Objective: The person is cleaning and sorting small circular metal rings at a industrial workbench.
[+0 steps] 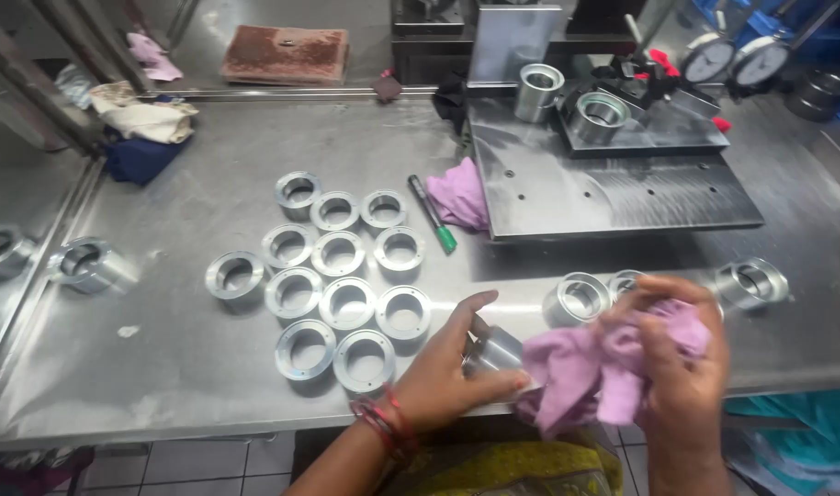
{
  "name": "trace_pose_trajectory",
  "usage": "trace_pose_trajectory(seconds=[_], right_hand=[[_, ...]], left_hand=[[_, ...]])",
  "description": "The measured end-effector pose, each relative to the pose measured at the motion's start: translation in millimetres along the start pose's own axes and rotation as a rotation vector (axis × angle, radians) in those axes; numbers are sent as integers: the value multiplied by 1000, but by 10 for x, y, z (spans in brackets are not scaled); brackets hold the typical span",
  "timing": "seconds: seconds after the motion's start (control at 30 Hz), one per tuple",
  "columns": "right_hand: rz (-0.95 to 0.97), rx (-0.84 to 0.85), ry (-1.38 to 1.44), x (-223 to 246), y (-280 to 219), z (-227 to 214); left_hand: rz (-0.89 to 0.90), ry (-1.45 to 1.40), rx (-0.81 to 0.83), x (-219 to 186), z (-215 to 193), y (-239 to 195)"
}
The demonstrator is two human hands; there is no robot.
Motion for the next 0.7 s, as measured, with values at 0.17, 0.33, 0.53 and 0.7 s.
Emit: trace_pose_trajectory(seconds=[0.17,0.33,0.53,0.7], right_hand=[[-374,229,-1080,-336,-91,83],[-372,495,-1148,-870,-220,38],[-218,446,-1289,-1116,-139,12],[-132,376,-1146,-1257,-108,22]], left_hand=[[64,603,-37,92,-14,-66],[289,854,-70,239,21,-135],[349,857,-272,71,-419,-169],[284,775,-246,225,-579,-166]])
Point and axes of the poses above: each hand's wrist, its own y-axis towards the middle knuckle, its own z-axis out of the palm, x = y × z, the point moved 7 cm from there along y, towards the middle knuckle, and after that the axes turned 5 degrees about -x, right-handed, at the moved point
